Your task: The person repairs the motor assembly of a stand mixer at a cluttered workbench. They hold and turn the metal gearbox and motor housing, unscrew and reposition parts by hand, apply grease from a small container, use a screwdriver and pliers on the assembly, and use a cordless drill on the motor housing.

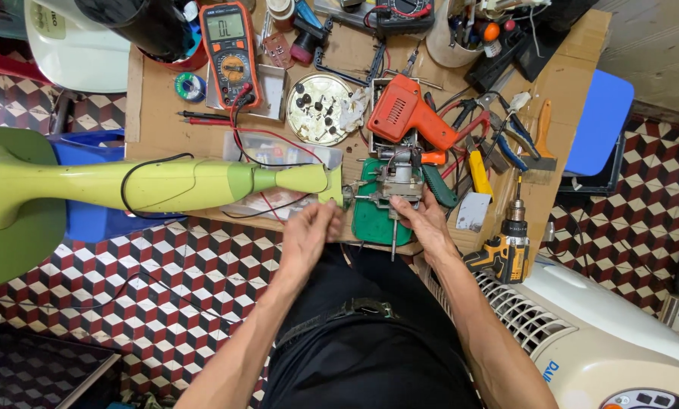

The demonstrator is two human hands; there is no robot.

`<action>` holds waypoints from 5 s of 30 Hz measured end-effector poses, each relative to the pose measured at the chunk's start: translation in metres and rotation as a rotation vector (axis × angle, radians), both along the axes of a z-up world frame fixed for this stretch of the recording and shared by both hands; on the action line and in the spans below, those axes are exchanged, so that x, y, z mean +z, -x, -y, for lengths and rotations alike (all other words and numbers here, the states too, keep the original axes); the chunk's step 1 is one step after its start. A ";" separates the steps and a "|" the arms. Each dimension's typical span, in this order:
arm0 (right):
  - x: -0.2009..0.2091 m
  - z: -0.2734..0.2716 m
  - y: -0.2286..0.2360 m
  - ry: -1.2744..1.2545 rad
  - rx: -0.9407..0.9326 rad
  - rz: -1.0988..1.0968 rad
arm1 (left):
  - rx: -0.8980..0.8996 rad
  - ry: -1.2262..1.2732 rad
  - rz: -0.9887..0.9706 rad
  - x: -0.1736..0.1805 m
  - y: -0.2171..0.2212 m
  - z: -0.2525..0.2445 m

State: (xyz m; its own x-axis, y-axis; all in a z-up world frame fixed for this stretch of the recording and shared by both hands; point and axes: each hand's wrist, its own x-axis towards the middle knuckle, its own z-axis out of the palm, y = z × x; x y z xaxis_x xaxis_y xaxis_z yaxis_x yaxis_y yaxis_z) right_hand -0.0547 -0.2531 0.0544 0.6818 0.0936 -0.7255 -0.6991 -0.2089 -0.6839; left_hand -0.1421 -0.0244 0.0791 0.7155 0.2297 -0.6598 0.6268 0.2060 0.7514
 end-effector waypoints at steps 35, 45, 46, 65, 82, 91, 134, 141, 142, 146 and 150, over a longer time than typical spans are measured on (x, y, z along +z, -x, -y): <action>0.010 -0.006 0.000 -0.039 -0.012 0.033 | 0.090 0.221 -0.067 -0.026 -0.001 0.021; 0.000 -0.006 0.005 -0.118 -0.057 0.082 | -0.048 0.170 -0.025 -0.056 0.004 0.016; 0.000 -0.006 0.004 -0.120 -0.060 0.082 | -0.051 0.168 -0.026 -0.026 -0.011 0.013; 0.012 -0.005 -0.005 -0.013 0.044 0.029 | 0.298 0.087 -0.103 -0.046 0.017 0.022; -0.015 -0.011 -0.015 0.056 -0.046 0.060 | 0.598 0.692 -0.047 -0.097 -0.016 0.030; 0.009 -0.016 -0.017 0.015 -0.027 0.116 | 0.549 0.585 -0.096 -0.073 -0.027 0.029; -0.019 0.018 0.000 -0.171 -0.200 -0.064 | 0.017 0.039 0.175 -0.031 0.011 0.048; -0.007 0.006 0.001 -0.115 -0.172 -0.009 | -0.077 -0.030 0.138 -0.028 0.007 0.029; -0.007 0.007 0.001 -0.115 -0.174 -0.009 | -0.079 -0.030 0.139 -0.031 0.006 0.030; -0.007 0.004 0.001 -0.087 -0.149 -0.018 | -0.031 -0.023 0.110 -0.044 0.009 0.031; -0.008 0.003 0.000 -0.082 -0.144 -0.018 | 0.047 0.045 0.123 -0.062 0.013 0.036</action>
State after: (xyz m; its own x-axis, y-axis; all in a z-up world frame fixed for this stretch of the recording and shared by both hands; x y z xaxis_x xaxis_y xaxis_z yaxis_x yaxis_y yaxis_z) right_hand -0.0548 -0.2564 0.0466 0.6790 0.0555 -0.7320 -0.7304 -0.0499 -0.6812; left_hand -0.1548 -0.0606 0.0169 0.7809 0.2371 -0.5780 0.5191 0.2685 0.8114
